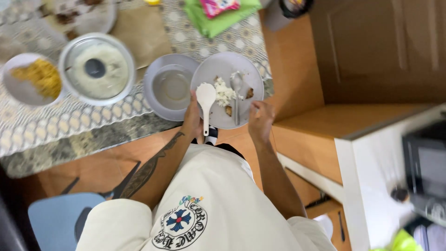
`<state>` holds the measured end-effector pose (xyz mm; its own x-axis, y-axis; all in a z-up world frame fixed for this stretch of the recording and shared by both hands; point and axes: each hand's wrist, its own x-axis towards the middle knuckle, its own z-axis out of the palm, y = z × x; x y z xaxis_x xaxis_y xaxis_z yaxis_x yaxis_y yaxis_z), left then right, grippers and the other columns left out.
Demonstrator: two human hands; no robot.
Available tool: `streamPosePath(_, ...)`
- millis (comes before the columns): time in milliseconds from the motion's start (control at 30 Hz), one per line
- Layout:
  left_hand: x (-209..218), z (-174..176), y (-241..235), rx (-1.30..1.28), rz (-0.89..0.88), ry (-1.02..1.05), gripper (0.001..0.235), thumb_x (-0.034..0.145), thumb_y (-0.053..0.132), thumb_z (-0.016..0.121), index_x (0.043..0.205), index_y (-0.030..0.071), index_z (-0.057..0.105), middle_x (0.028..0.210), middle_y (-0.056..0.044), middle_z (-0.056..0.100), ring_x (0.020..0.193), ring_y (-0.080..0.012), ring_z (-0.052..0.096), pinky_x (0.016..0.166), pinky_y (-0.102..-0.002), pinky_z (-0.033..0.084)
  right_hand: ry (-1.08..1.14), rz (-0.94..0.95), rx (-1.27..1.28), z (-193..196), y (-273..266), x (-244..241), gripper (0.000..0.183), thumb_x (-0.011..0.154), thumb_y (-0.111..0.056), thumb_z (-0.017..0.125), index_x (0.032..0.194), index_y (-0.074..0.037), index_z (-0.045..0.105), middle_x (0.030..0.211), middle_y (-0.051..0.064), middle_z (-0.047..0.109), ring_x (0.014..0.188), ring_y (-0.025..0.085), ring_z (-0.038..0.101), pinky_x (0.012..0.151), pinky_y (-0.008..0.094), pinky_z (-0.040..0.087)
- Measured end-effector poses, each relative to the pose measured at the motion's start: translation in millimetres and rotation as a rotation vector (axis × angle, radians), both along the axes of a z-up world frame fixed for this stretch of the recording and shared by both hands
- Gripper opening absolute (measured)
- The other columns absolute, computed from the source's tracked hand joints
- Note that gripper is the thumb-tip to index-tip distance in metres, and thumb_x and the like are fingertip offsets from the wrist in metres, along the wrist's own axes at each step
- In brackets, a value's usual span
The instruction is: The person clears a dining table by picking up dirty dishes, including plates with food remnants, bowls, and a glass, and carrying them to the kitchen sink. They place the items into the sink basin to be washed.
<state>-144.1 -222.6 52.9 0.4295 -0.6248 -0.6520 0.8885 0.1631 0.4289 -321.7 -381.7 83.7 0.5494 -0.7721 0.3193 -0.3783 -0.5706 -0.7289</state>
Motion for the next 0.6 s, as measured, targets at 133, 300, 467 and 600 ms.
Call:
streamPosePath(133, -19, 1, -35, -0.109, -0.124, -0.008, 0.079, 0.097, 0.065, 0.042, 0.150, 0.007, 0.044, 0.144, -0.011, 0.057, 0.125, -0.0239, 0.059, 0.105, -0.041, 0.051, 0.246, -0.040, -0.178, 44, 16, -12, 0.015, 0.090, -0.014, 0.075, 0.102, -0.007, 0.069, 0.101, 0.009, 0.066, 0.098, 0.030, 0.060, 0.087, 0.046, 0.045)
streamPosePath(300, -56, -16, -81, -0.168, -0.348, -0.003, 0.080, 0.100, 0.066, 0.041, 0.150, 0.004, 0.046, 0.145, -0.011, 0.058, 0.126, -0.0216, 0.060, 0.105, -0.037, 0.052, 0.418, -0.318, -0.080, 39, 4, -51, 0.016, 0.089, -0.020, 0.077, 0.094, -0.008, 0.068, 0.093, 0.006, 0.066, 0.096, 0.028, 0.060, 0.085, 0.045, 0.037)
streamPosePath(467, -94, 0, -112, -0.165, -0.578, 0.011, 0.080, 0.099, 0.067, 0.039, 0.150, 0.006, 0.043, 0.144, -0.011, 0.057, 0.125, -0.0222, 0.060, 0.103, -0.038, 0.053, 0.400, -0.574, 0.119, 48, -3, -92, 0.014, 0.088, -0.014, 0.074, 0.087, -0.005, 0.064, 0.084, 0.010, 0.067, 0.084, 0.028, 0.064, 0.079, 0.046, 0.044)
streamPosePath(600, -126, -27, -128, -0.149, -0.708, 0.095, 0.081, 0.099, 0.069, 0.036, 0.151, 0.007, 0.041, 0.142, -0.009, 0.058, 0.127, -0.0206, 0.059, 0.104, -0.035, 0.053, 0.237, -0.679, 0.267, 62, 6, -126, 0.013, 0.095, -0.008, 0.064, 0.097, -0.001, 0.054, 0.078, 0.017, 0.067, 0.066, 0.031, 0.068, 0.062, 0.043, 0.053)
